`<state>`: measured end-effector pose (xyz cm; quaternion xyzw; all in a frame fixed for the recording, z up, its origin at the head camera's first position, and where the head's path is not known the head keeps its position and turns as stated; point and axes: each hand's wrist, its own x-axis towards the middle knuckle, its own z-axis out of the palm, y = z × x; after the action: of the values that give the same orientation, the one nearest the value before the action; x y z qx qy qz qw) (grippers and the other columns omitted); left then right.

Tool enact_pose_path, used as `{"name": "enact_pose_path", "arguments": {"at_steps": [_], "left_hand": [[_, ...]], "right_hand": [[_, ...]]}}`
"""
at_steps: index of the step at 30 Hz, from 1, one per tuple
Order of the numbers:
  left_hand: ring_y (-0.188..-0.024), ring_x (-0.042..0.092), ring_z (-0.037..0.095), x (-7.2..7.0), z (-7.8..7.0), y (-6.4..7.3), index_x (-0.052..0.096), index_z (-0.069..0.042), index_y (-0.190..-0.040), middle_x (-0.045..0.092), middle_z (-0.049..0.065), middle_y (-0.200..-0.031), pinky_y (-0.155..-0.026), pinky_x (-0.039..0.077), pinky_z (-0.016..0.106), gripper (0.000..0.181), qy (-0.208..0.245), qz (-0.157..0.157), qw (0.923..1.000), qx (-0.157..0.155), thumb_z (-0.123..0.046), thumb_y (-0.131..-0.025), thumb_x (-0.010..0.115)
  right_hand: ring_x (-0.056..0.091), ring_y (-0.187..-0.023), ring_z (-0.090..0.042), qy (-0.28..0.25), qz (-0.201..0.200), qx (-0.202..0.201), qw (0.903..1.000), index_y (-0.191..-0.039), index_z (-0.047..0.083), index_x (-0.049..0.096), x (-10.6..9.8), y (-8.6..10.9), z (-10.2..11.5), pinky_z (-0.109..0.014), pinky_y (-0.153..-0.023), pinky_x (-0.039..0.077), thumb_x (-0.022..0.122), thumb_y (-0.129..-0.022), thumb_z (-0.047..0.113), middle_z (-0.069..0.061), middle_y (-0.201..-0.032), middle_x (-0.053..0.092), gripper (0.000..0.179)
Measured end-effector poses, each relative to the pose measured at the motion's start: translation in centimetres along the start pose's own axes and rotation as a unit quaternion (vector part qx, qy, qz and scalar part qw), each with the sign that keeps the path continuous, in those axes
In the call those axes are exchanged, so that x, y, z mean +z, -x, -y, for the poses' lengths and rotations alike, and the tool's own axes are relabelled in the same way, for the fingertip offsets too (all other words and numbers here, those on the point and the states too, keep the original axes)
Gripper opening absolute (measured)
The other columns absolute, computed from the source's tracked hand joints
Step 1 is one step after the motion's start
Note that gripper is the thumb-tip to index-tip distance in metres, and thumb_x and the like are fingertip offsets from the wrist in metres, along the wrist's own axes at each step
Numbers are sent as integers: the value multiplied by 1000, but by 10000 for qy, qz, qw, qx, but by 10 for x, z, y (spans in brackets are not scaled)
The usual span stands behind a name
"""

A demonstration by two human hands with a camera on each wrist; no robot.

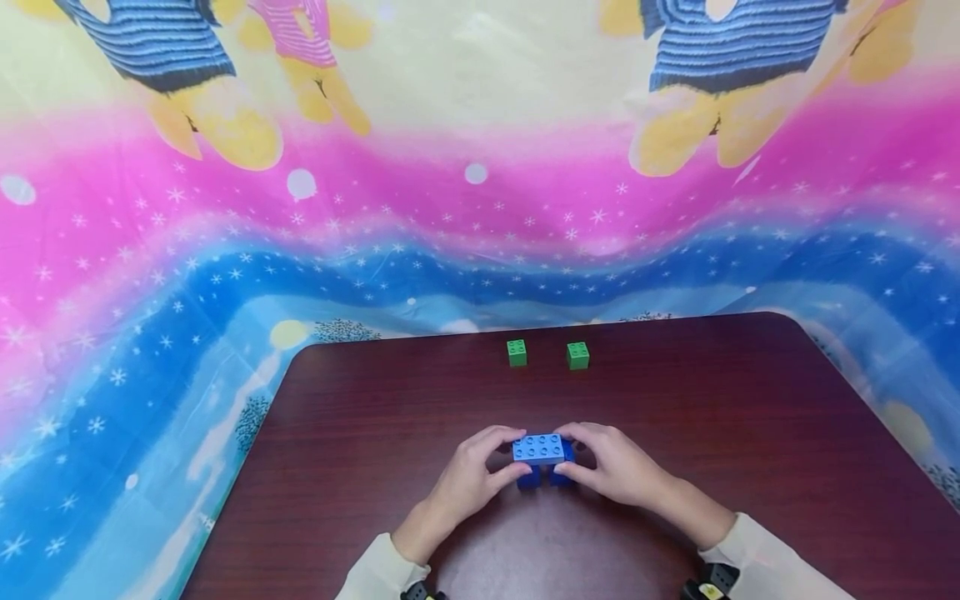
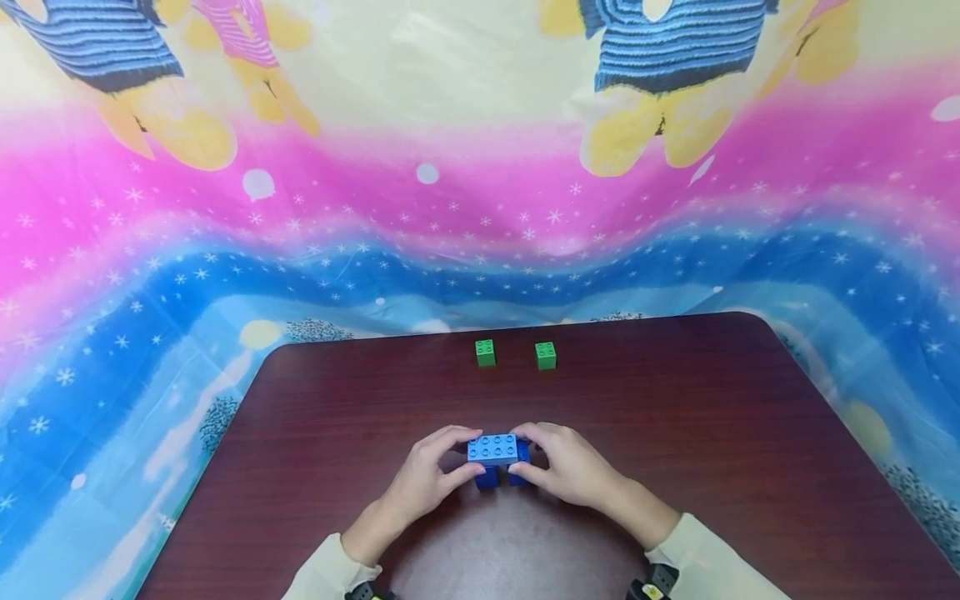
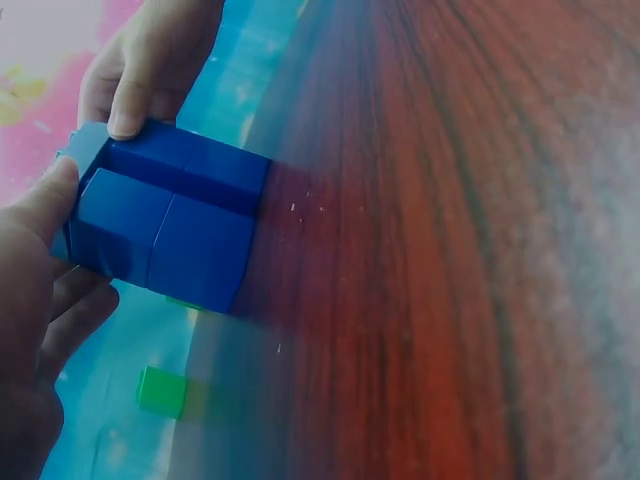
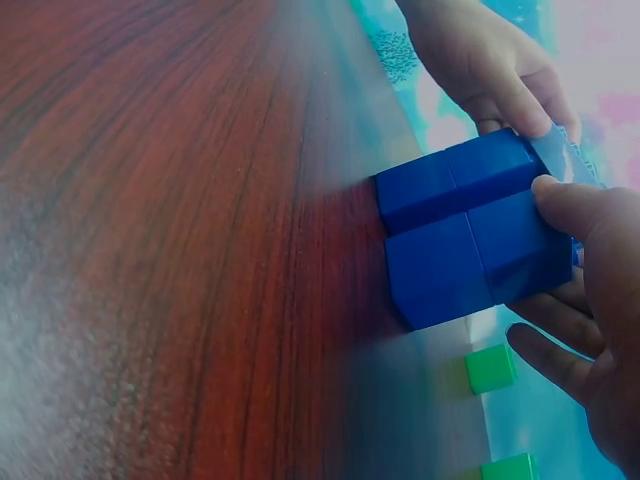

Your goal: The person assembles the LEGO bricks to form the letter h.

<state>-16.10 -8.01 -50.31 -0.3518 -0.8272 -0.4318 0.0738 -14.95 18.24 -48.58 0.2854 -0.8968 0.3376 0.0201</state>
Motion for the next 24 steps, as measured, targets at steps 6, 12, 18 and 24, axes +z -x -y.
{"name": "enact_pose_path", "arguments": {"at_steps": [6, 12, 18, 24], "left_hand": [[-102, 67, 10, 0, -1, -2, 67, -6, -129, 69, 1, -119, -86, 58, 32, 45, -48, -19, 10000, 62, -25, -90, 79], [-101, 67, 11, -2, -1, -3, 68, -6, -128, 70, 2, -118, -85, 59, 36, 44, 32, 23, 10000, 61, -25, -90, 79], [-102, 67, 9, -2, -2, -4, 67, -8, -128, 70, 1, -117, -86, 59, 36, 42, 22, 87, 10000, -19, -28, -92, 78], [-102, 67, 8, -4, -4, -4, 68, -7, -127, 70, 0, -117, -87, 59, 36, 42, 75, 175, 9996, -198, -29, -92, 78]], "right_hand": [[66, -101, -11, 10, -94, 5, 10000, -135, 12, 62, 1, 2, 1, -38, -85, 59, 77, -92, 33, -1, -123, 69, 50], [67, -104, -12, -134, -183, -69, 9997, -137, 14, 62, 2, 3, -1, -37, -86, 59, 80, -90, 27, -1, -126, 68, 52], [66, -98, -9, -133, -350, -175, 9991, -131, 11, 64, 5, 4, -4, -34, -82, 60, 78, -92, 27, -1, -120, 70, 45], [66, -96, -8, -254, -514, -159, 9982, -130, 7, 66, 8, 6, -6, -32, -79, 60, 77, -92, 31, -4, -120, 71, 46]]}}
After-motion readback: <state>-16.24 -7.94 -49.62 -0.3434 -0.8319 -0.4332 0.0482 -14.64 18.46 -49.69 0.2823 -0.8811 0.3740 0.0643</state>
